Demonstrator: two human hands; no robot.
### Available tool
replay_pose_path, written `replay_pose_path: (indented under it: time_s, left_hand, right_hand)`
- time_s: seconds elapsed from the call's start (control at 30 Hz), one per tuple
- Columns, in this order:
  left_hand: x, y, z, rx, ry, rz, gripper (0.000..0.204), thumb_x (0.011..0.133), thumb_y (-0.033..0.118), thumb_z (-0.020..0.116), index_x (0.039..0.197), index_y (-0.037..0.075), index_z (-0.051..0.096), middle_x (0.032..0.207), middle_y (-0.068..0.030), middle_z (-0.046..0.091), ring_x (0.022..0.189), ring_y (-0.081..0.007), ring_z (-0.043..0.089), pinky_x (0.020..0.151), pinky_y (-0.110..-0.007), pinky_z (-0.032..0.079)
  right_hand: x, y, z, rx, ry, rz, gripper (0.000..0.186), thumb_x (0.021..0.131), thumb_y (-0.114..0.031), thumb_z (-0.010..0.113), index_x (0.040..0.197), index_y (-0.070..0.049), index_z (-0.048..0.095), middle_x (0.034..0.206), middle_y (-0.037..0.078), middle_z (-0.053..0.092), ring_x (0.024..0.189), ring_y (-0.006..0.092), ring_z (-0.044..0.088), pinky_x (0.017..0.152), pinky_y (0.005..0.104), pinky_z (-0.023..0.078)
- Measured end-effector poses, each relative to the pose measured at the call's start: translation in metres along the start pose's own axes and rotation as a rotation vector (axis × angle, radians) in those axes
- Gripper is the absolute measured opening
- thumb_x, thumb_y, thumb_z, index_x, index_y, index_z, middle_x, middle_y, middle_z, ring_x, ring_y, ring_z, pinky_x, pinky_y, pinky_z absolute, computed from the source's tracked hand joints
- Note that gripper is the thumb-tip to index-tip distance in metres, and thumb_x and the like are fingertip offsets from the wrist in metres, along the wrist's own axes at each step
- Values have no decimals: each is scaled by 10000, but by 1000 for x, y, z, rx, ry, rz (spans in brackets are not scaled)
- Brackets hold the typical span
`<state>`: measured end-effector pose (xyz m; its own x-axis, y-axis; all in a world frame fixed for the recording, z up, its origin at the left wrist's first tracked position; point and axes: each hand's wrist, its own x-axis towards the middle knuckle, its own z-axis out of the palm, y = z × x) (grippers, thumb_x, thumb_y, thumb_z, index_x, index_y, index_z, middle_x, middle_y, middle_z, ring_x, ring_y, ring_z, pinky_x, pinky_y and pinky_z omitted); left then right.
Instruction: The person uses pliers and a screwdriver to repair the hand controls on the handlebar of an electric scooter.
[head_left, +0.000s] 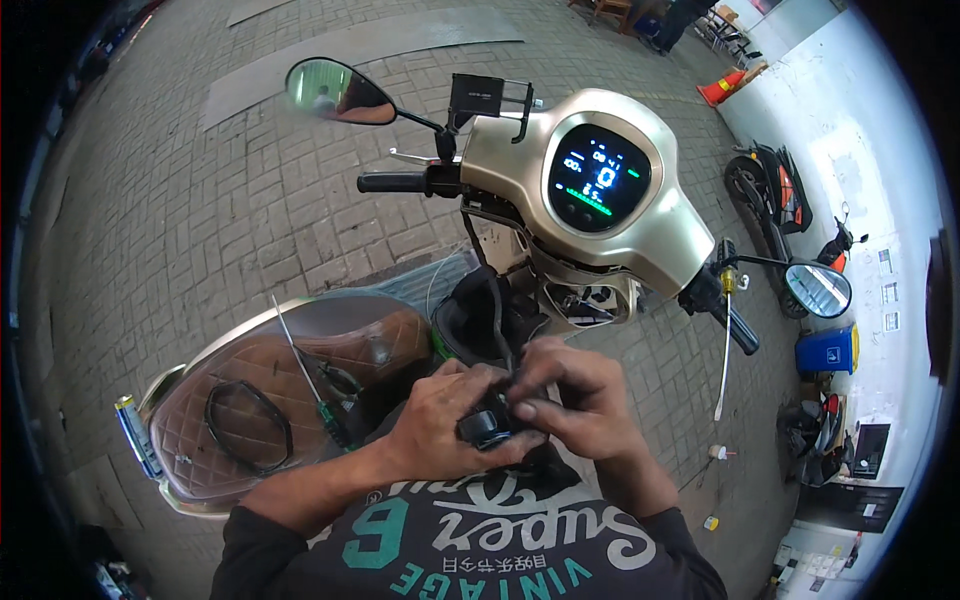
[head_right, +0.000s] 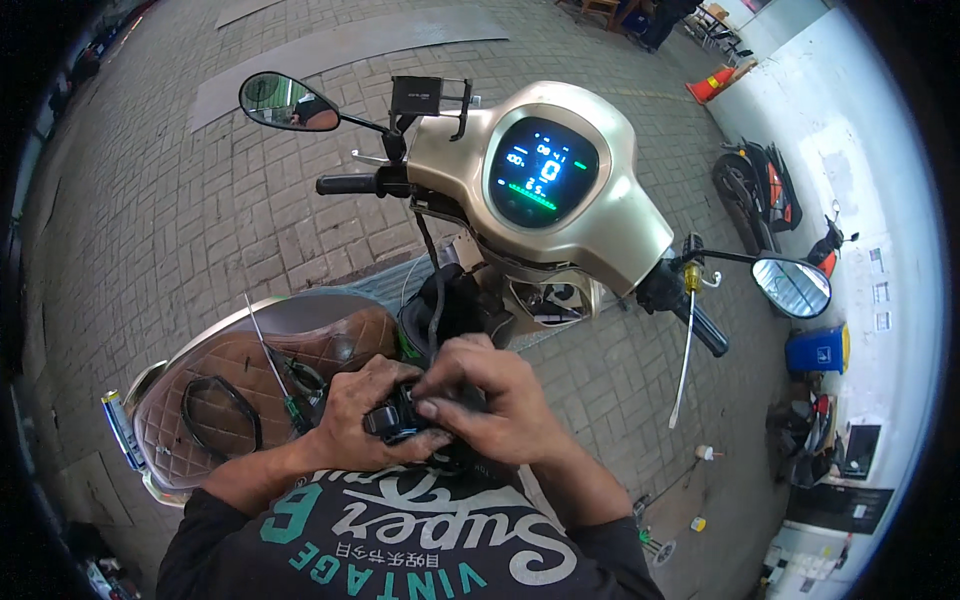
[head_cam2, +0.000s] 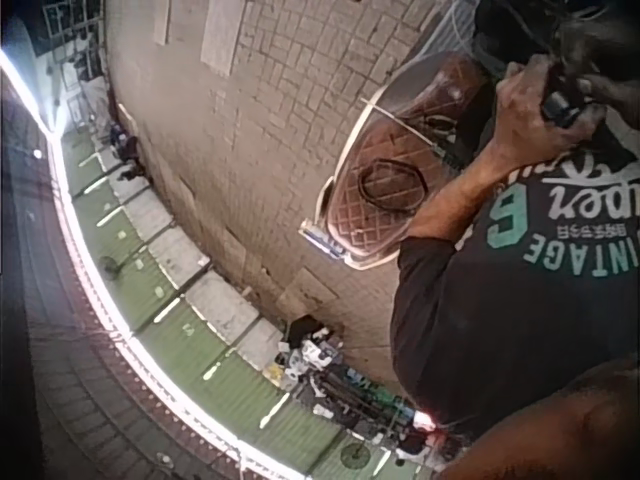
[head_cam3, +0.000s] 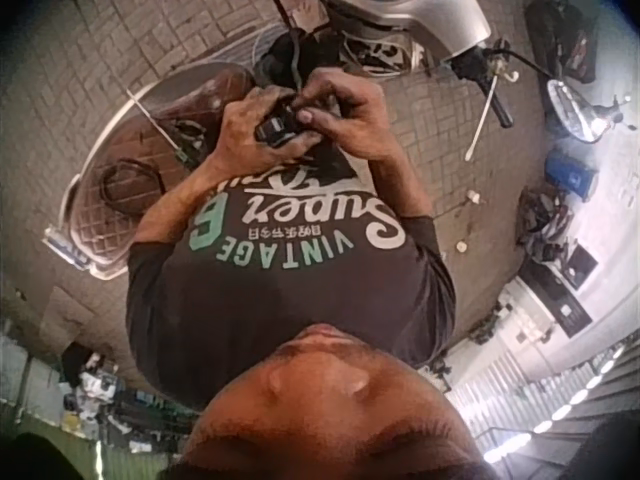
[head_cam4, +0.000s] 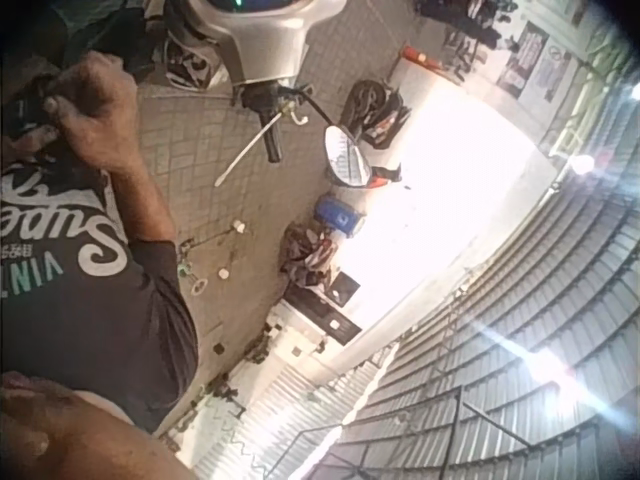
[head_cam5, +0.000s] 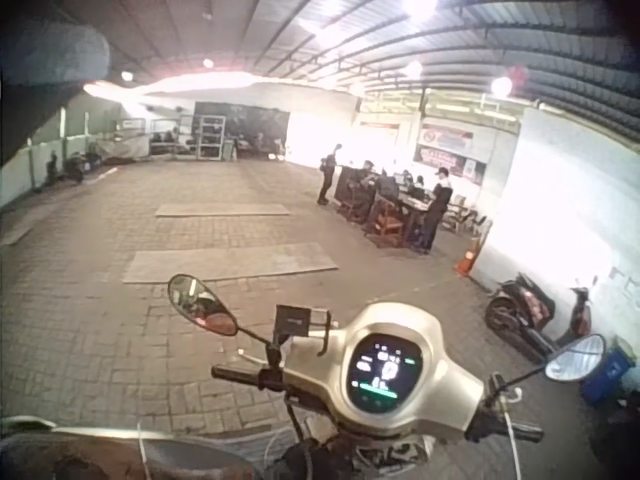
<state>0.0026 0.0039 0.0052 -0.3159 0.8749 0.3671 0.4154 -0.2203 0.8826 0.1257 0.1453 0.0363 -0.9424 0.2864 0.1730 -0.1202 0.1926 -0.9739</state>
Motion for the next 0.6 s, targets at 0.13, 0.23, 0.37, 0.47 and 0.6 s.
replay_pose_path:
  time_s: [0.13, 0.23, 0.37, 0.47, 0.6]
  left_hand:
    - [-2, -1, -3, 40, -20, 27, 483, 613, 266, 824, 927, -19, 593, 813, -116, 614, 678, -259, 600, 666, -329, 488]
    - [1, -3, 0, -4, -1, 77, 492, 612, 252, 826, 943, -21, 586, 830, -121, 613, 673, -256, 594, 648, -322, 494]
    - [-7, -10, -9, 21, -24, -15, 554, 636, 268, 829, 1025, -18, 557, 869, -116, 611, 737, -216, 618, 636, -303, 502]
    - [-21, -15, -8, -245, 108, -188, 599, 649, 308, 835, 1064, -8, 539, 928, -102, 609, 739, -167, 605, 669, -285, 501]
    - [-37, -23, -5, -490, 195, -199, 669, 644, 232, 846, 1149, 17, 464, 973, -99, 556, 817, -141, 566, 728, -259, 483]
  right_hand:
    - [7, -7, 5, -217, 43, 96, 127, 704, -47, 700, 804, -50, 621, 754, 59, 608, 730, 209, 563, 735, 314, 363]
    - [5, -5, -3, -34, -79, -1, 133, 710, -70, 706, 817, -65, 628, 727, 46, 591, 715, 222, 554, 734, 314, 367]
    - [12, 5, 1, -56, 221, 172, 145, 733, -90, 706, 831, -20, 626, 778, 40, 612, 745, 132, 560, 669, 277, 421]
    - [10, 16, -10, 229, 361, 132, 210, 793, -75, 672, 976, 1, 602, 879, 20, 605, 828, 81, 548, 713, 233, 456]
    - [-6, 25, -12, 309, 350, 262, 229, 801, -77, 672, 1001, 3, 595, 910, 30, 598, 834, 88, 554, 748, 232, 453]
